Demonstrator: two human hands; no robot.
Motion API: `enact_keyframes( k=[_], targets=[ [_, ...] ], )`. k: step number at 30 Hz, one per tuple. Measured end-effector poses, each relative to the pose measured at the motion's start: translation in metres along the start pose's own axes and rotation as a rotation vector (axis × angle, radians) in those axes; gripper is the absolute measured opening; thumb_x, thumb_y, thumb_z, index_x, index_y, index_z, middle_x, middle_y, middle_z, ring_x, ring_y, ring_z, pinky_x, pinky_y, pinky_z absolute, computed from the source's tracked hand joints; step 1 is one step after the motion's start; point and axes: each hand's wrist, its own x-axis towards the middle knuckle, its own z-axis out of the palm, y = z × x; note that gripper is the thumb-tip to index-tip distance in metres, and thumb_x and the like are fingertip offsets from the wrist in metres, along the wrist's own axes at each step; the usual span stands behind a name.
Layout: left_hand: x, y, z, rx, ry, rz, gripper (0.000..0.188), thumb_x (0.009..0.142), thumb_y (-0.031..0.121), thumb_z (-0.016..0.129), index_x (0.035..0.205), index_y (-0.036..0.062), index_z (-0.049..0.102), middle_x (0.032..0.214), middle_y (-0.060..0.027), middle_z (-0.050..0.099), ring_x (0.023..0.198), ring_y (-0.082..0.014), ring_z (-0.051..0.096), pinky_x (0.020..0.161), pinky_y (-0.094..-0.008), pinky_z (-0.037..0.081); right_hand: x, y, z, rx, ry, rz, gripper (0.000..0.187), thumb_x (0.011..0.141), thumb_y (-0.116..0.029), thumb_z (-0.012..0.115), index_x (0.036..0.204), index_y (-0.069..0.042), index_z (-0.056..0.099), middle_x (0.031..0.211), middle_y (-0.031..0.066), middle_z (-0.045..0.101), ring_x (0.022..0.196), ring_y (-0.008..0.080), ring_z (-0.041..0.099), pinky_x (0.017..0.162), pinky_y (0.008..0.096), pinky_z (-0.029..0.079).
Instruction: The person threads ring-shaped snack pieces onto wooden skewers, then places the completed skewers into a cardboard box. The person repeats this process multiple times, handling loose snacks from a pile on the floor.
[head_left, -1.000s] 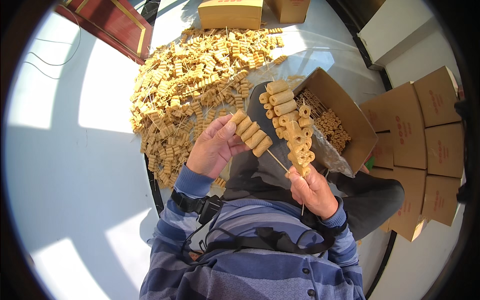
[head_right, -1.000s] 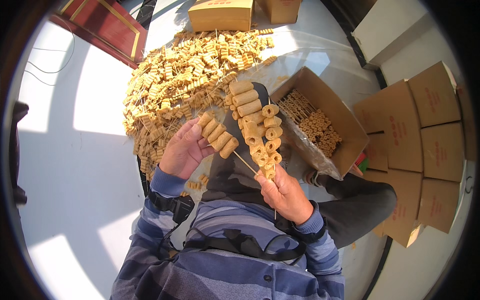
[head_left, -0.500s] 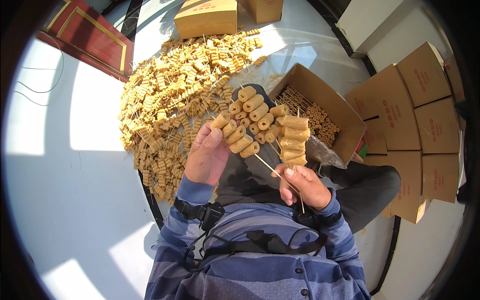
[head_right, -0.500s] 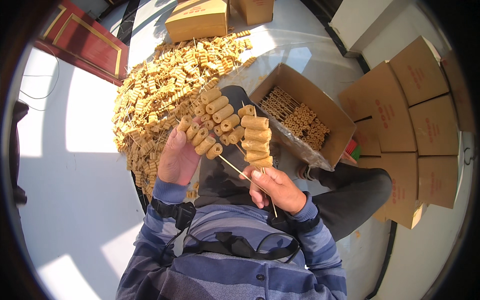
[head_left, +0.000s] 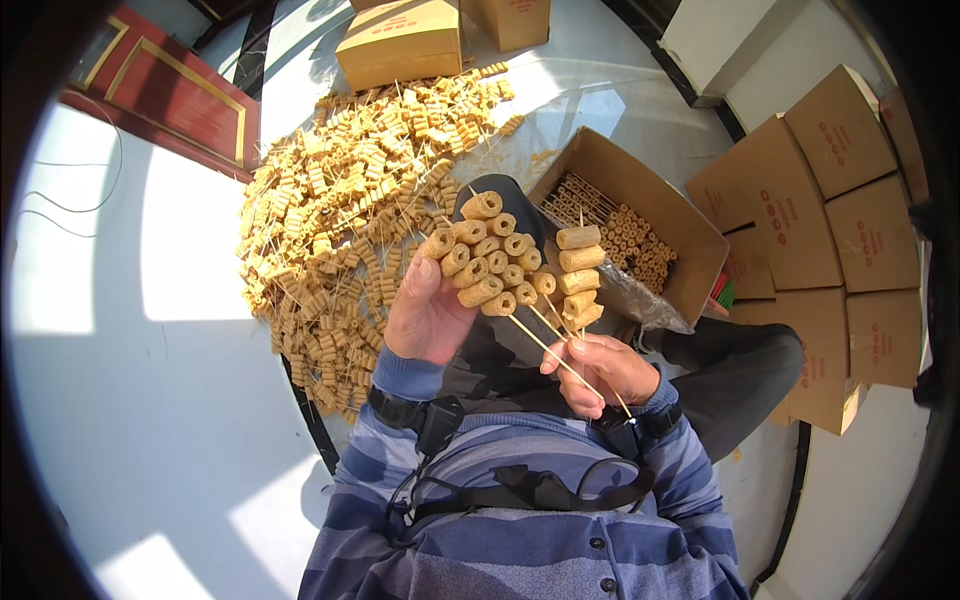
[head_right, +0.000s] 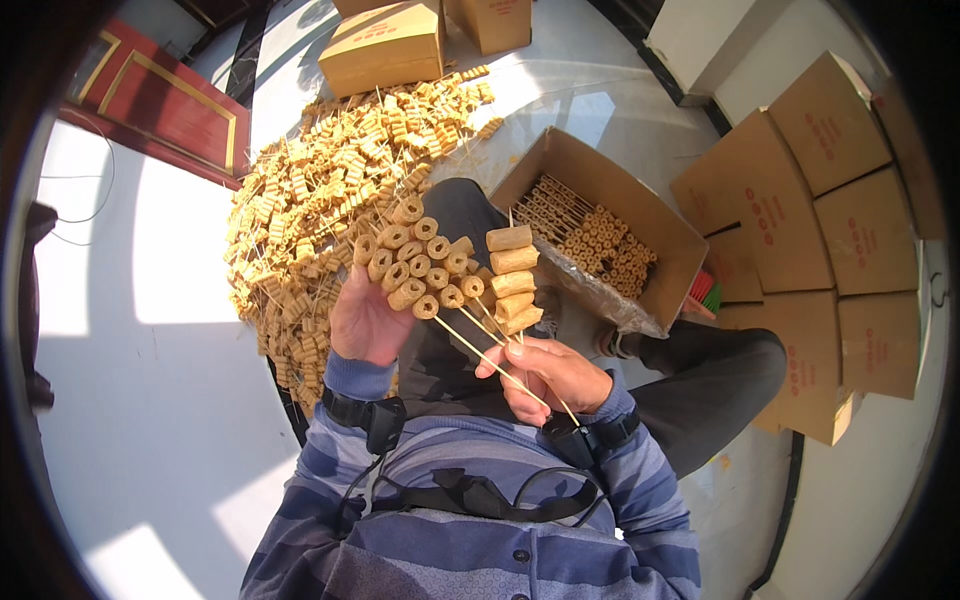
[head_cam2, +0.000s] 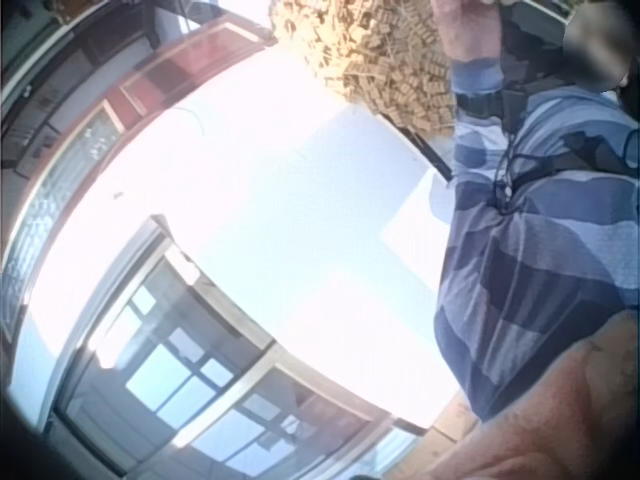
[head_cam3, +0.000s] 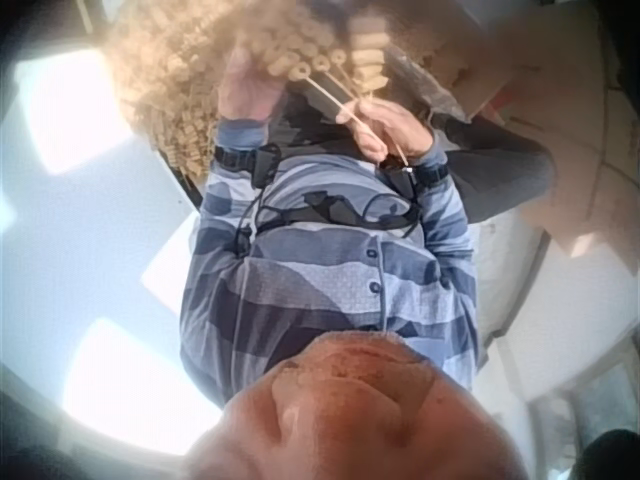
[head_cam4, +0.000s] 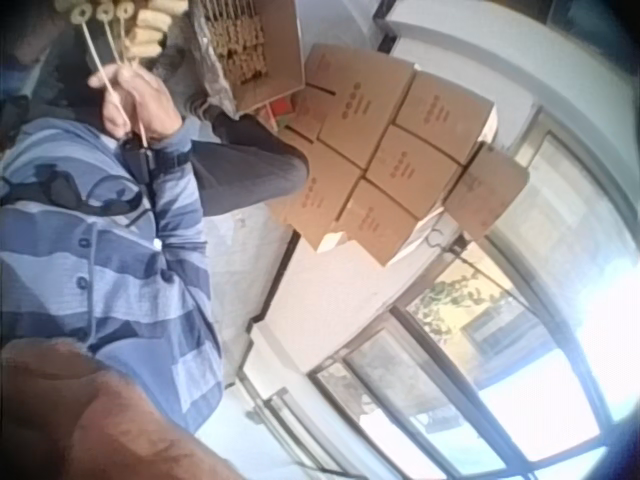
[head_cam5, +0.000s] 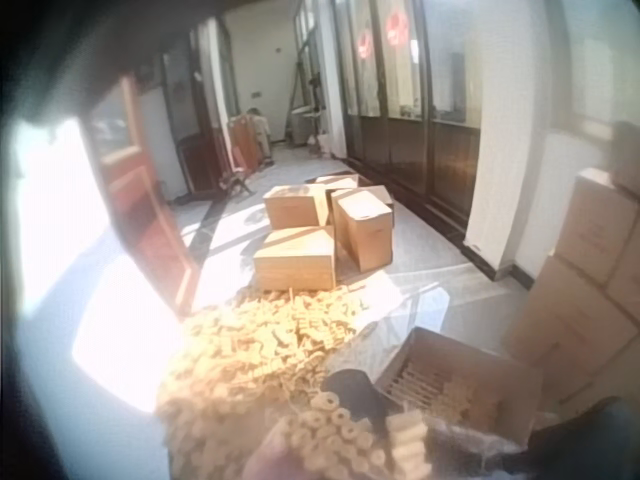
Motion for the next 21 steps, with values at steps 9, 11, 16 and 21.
enact_keyframes(
  k=[9,11,16,21],
  targets=[
    [0.003,-0.014,0.020,-0.141,0.099,0.048,0.075,0.099,0.049,0.050,0.154,0.0015,0.031,0.155,-0.0206,0.039,0.132,-0.0353,0.050,0.111,-0.0511,0.042,0.006,0.001,0.000,-0.070,-0.044,0.018,0.049,0.110,-0.036,0.036,0.122,0.009,0.050,0.058,0.0043,0.045,0.046,0.0147,0.046,0.044,0.0296,0.040],
    [0.004,-0.017,0.023,-0.164,0.089,0.057,0.079,0.096,0.052,0.053,0.152,0.0010,0.033,0.153,-0.0213,0.041,0.130,-0.0358,0.051,0.110,-0.0514,0.043,0.008,0.002,0.000,-0.071,-0.053,0.020,0.049,0.110,-0.037,0.036,0.123,0.008,0.051,0.058,0.0041,0.046,0.046,0.0146,0.047,0.044,0.0292,0.040],
    [0.010,-0.024,0.025,-0.135,0.117,0.091,0.078,0.094,0.053,0.054,0.148,0.0004,0.038,0.138,-0.0217,0.054,0.126,-0.0373,0.054,0.108,-0.0523,0.044,0.009,0.001,0.001,-0.114,-0.090,0.018,0.050,0.110,-0.040,0.033,0.126,0.004,0.051,0.060,0.0031,0.049,0.047,0.0121,0.049,0.045,0.0264,0.039],
    [0.007,-0.019,0.020,-0.078,0.201,0.101,0.063,0.100,0.048,0.048,0.142,0.0018,0.047,0.125,-0.0151,0.061,0.115,-0.0341,0.061,0.100,-0.0517,0.050,0.008,0.004,0.007,-0.243,0.141,-0.163,0.051,0.110,-0.046,0.033,0.125,-0.001,0.052,0.067,0.0015,0.053,0.053,0.0081,0.051,0.047,0.0196,0.035]
  ],
)
